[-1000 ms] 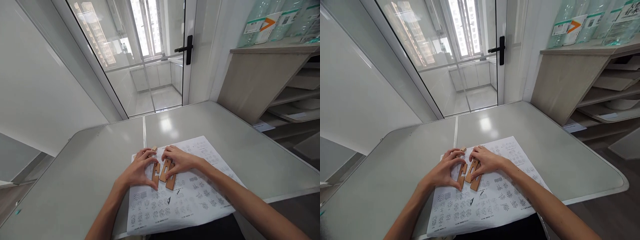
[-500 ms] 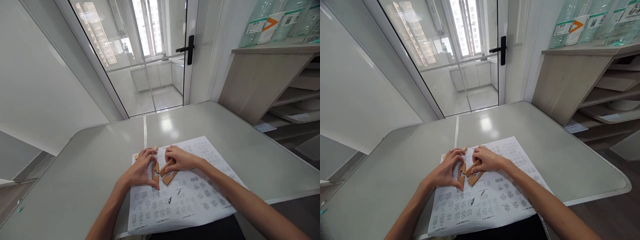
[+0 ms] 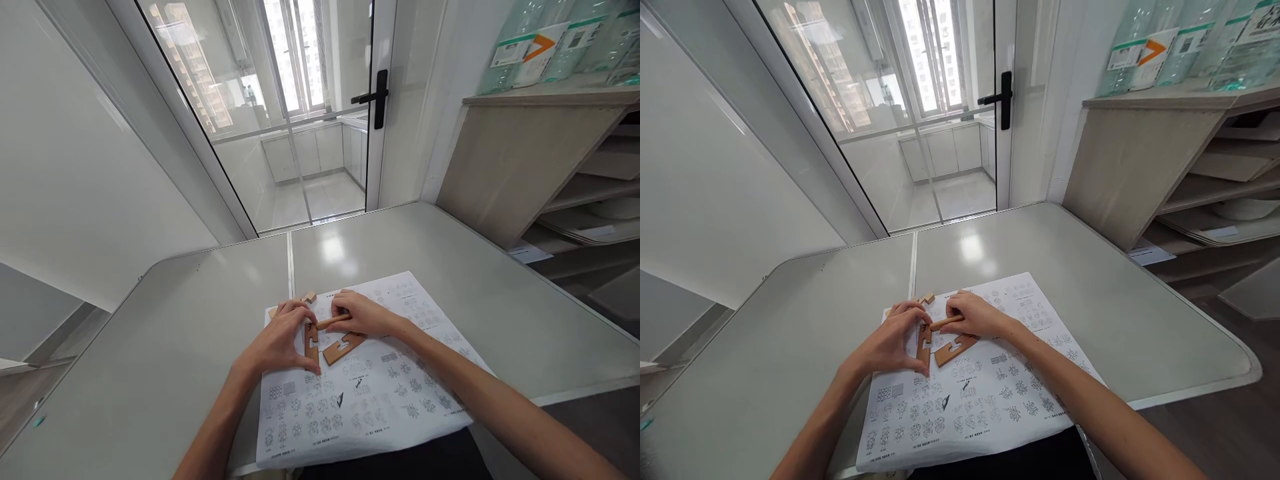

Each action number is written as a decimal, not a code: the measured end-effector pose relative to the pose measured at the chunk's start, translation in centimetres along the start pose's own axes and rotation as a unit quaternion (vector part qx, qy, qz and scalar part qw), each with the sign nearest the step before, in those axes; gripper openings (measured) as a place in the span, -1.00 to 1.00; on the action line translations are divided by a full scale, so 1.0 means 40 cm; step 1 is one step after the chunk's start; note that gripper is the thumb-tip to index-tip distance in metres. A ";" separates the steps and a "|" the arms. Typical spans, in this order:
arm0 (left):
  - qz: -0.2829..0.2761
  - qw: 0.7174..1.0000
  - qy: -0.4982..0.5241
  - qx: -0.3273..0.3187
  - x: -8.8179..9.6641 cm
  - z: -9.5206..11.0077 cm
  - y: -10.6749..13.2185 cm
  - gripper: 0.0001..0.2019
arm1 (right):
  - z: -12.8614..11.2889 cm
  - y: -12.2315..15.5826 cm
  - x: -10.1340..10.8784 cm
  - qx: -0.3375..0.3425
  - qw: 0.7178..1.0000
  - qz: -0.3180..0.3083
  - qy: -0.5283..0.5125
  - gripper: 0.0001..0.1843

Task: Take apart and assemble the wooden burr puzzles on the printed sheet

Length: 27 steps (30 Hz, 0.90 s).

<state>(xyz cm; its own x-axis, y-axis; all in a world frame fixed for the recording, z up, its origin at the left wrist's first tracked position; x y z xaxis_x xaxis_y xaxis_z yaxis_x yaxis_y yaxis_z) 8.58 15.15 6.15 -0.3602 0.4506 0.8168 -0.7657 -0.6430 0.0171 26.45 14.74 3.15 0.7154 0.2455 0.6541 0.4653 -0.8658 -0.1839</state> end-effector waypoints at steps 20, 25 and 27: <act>-0.010 0.986 0.159 0.043 -0.023 -0.010 0.003 -0.24 | 0.021 0.010 0.000 -0.070 0.976 0.050 -0.201 -0.64; 0.036 0.980 0.191 0.044 -0.014 -0.011 -0.008 -0.63 | 0.026 0.010 0.003 -0.090 0.960 0.060 -0.259 -0.57; 0.052 0.983 0.170 0.044 -0.005 -0.006 -0.011 -0.82 | 0.033 0.007 0.006 -0.093 0.950 0.075 -0.289 -0.54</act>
<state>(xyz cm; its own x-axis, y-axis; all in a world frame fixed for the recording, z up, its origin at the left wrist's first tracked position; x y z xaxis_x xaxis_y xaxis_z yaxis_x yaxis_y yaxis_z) 8.89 15.50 5.83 -0.6031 0.5512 0.5766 -0.6717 -0.7408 0.0057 27.45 15.15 2.28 0.9582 0.2644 0.1093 0.2733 -0.9589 -0.0766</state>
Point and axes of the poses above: each hand's wrist, its own y-axis away from the middle knuckle, its own x-axis out of the back of the hand, z = x × y, the point moved 7 cm from there along -y, towards the middle knuckle, and after that the axes turned 4 degrees about y, right-handed, at the moved point
